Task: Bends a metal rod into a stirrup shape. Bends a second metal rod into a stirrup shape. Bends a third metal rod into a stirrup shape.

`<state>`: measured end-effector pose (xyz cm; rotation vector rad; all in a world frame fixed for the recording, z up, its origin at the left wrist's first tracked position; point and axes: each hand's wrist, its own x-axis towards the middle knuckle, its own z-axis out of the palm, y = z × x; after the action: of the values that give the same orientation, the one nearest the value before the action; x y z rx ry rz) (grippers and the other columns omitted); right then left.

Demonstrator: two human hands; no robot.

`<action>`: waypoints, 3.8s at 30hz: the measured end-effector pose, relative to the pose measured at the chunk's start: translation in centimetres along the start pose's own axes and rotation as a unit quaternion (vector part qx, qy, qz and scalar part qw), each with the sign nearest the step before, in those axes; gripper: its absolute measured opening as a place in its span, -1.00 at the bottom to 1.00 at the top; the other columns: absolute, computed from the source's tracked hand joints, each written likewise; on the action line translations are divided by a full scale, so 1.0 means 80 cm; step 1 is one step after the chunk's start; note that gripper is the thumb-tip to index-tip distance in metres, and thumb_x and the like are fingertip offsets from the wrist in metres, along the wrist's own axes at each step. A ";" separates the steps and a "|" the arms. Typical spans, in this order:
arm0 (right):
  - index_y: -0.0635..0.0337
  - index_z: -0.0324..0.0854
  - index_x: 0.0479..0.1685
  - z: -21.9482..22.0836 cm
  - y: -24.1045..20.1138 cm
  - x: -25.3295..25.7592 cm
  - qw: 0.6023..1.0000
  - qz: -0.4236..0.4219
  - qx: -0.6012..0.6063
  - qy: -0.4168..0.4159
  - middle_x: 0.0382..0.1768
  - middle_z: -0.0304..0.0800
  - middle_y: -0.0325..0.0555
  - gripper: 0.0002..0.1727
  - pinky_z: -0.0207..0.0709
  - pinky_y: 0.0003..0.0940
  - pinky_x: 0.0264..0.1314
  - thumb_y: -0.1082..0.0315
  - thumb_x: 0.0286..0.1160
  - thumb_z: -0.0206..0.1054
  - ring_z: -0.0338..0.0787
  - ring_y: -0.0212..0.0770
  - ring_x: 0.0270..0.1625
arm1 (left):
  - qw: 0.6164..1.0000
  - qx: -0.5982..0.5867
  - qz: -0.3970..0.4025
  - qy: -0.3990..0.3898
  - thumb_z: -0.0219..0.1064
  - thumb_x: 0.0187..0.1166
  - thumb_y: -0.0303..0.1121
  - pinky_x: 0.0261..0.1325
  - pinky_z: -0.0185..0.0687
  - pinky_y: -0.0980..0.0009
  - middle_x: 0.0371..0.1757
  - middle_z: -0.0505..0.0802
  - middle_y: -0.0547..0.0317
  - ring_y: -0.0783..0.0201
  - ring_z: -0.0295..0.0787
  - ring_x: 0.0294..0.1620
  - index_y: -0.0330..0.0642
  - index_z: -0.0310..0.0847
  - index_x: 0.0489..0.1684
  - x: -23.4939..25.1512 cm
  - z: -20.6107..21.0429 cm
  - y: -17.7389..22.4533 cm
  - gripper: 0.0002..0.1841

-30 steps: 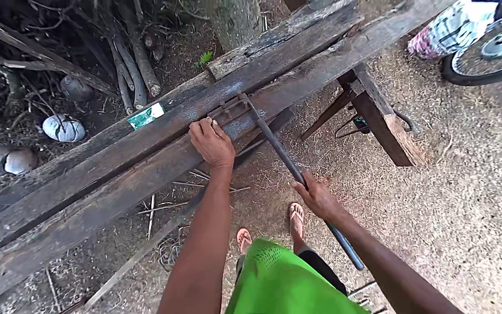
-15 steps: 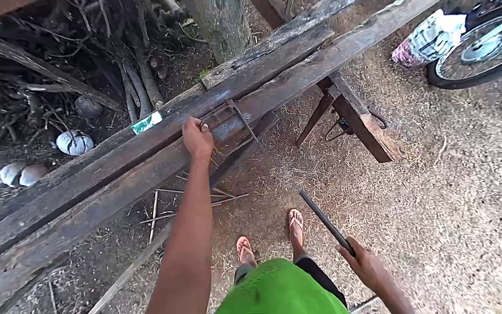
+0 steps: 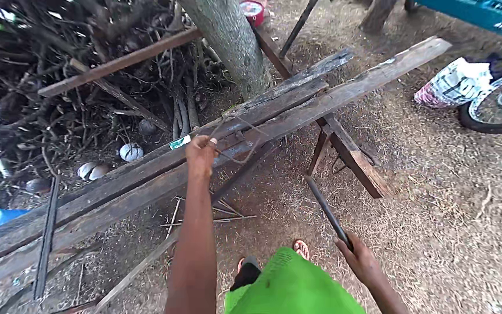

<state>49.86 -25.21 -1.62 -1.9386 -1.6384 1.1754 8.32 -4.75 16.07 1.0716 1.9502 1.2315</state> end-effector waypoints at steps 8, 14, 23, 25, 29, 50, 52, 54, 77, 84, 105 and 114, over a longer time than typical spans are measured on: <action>0.17 0.60 0.06 -0.015 -0.121 0.091 0.992 -0.124 0.026 -0.006 -0.59 0.47 -0.23 -0.49 0.45 -0.21 -0.48 -0.15 0.70 0.17 0.50 -0.27 -0.59 | 0.927 -0.337 -0.142 0.081 0.31 0.66 -0.56 -0.13 0.82 0.27 -0.14 0.69 0.02 0.23 0.75 -0.33 -0.29 0.40 0.24 -0.041 0.037 -0.086 -0.72; 0.17 0.60 0.20 0.005 -0.160 0.107 0.990 -0.126 -0.031 -0.052 -0.53 0.52 -0.20 -0.45 0.49 -0.18 -0.41 -0.18 0.69 0.18 0.53 -0.26 -0.54 | 0.926 -0.331 -0.157 0.093 0.31 0.66 -0.56 -0.06 0.81 0.20 0.00 0.69 -0.04 0.19 0.77 -0.21 -0.28 0.37 0.35 0.002 0.035 -0.160 -0.64; 0.19 0.64 0.18 0.016 -0.217 0.130 0.990 -0.089 -0.101 -0.035 -0.49 0.58 -0.15 -0.46 0.51 -0.16 -0.36 -0.15 0.68 0.24 0.56 -0.23 -0.50 | 0.967 -0.212 -0.139 -0.029 0.44 0.60 -0.46 -0.09 0.94 0.06 -0.05 0.83 -0.18 0.03 0.92 -0.23 -0.10 0.07 0.80 -0.011 0.048 -0.193 -0.22; 0.22 0.65 0.17 0.019 -0.234 0.133 0.991 -0.087 -0.096 -0.017 -0.49 0.59 -0.16 -0.45 0.51 -0.19 -0.38 -0.14 0.67 0.25 0.55 -0.26 -0.51 | 0.957 -0.241 -0.149 -0.062 0.31 0.71 -0.45 -0.11 0.95 0.11 -0.05 0.83 -0.18 0.06 0.93 -0.25 -0.08 -0.04 0.87 -0.012 0.046 -0.184 -0.25; 0.23 0.61 0.14 0.028 -0.256 0.143 0.995 -0.081 -0.062 -0.002 -0.54 0.52 -0.25 -0.47 0.47 -0.29 -0.46 -0.13 0.69 0.23 0.50 -0.34 -0.57 | 0.945 -0.276 -0.164 -0.062 0.14 0.83 -0.44 -0.16 0.93 0.12 -0.04 0.81 -0.17 0.08 0.91 -0.28 -0.10 0.01 0.88 0.003 0.038 -0.178 -0.37; 0.15 0.61 0.04 -0.037 -0.248 0.266 0.983 -0.160 -0.080 -0.046 -0.55 0.44 -0.27 -0.49 0.39 -0.31 -0.47 -0.17 0.70 0.19 0.44 -0.34 -0.57 | 0.966 0.201 -0.134 -0.091 -0.16 0.93 -0.14 -0.14 0.85 -0.09 -0.29 0.88 -0.16 -0.05 0.90 -0.38 0.09 -0.10 0.95 0.047 0.034 -0.150 -0.41; 0.16 0.62 0.04 -0.038 -0.245 0.274 0.981 -0.165 -0.081 -0.062 -0.54 0.46 -0.25 -0.49 0.40 -0.30 -0.46 -0.16 0.71 0.18 0.45 -0.33 -0.56 | 0.951 0.267 -0.127 -0.087 -0.12 0.92 -0.14 -0.07 0.78 -0.21 -0.21 0.86 -0.27 -0.21 0.88 -0.24 0.05 -0.01 0.93 0.048 0.033 -0.141 -0.42; 0.16 0.61 0.03 -0.039 -0.245 0.282 0.979 -0.167 -0.088 -0.078 -0.53 0.47 -0.23 -0.49 0.42 -0.27 -0.44 -0.16 0.73 0.16 0.47 -0.31 -0.54 | 0.927 0.347 -0.114 -0.085 -0.05 0.89 -0.14 0.04 0.62 -0.37 -0.08 0.86 -0.39 -0.41 0.82 -0.03 0.02 0.15 0.88 0.049 0.028 -0.127 -0.44; 0.03 0.70 0.05 -0.099 -0.264 0.394 0.892 -0.269 -0.343 -0.120 -0.44 0.77 -0.01 -0.62 0.62 0.23 -0.31 -0.08 0.66 0.33 0.81 0.11 -0.36 | 0.930 0.270 0.180 0.172 0.03 0.85 -0.27 0.55 0.40 -0.11 0.47 0.67 -0.07 -0.15 0.50 0.53 -0.09 0.62 0.51 0.082 0.080 -0.214 -0.60; -0.02 0.73 0.09 -0.104 -0.272 0.410 0.889 -0.279 -0.342 -0.121 -0.39 0.81 -0.05 -0.63 0.63 0.22 -0.28 -0.09 0.62 0.37 0.82 0.05 -0.34 | 0.934 0.259 0.191 0.156 0.10 0.82 -0.28 0.54 0.41 -0.08 0.44 0.67 -0.08 -0.15 0.51 0.51 -0.04 0.64 0.51 0.085 0.074 -0.219 -0.61; 0.07 0.61 0.29 -0.068 -0.245 0.410 0.895 -0.270 -0.312 -0.170 -0.37 0.78 0.06 -0.55 0.65 0.28 -0.23 -0.08 0.76 0.19 0.82 0.15 -0.32 | 0.930 0.269 0.206 0.142 0.06 0.69 -0.40 0.43 0.41 -0.06 0.31 0.74 -0.12 -0.12 0.59 0.39 -0.01 0.62 0.56 0.110 0.064 -0.216 -0.52; 0.08 0.59 0.42 -0.084 -0.244 0.422 0.883 -0.308 -0.295 -0.195 -0.24 0.84 0.07 -0.56 0.68 0.26 -0.05 0.01 0.84 0.11 0.87 0.12 -0.20 | 0.948 0.196 0.205 0.145 0.17 0.69 -0.44 0.60 0.39 -0.01 0.32 0.85 -0.02 -0.02 0.70 0.43 -0.20 0.59 0.54 0.106 0.062 -0.213 -0.57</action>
<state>42.10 13.20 3.90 -1.2699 -2.8146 0.8847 2.60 0.54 -2.01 1.6406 2.3436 1.3013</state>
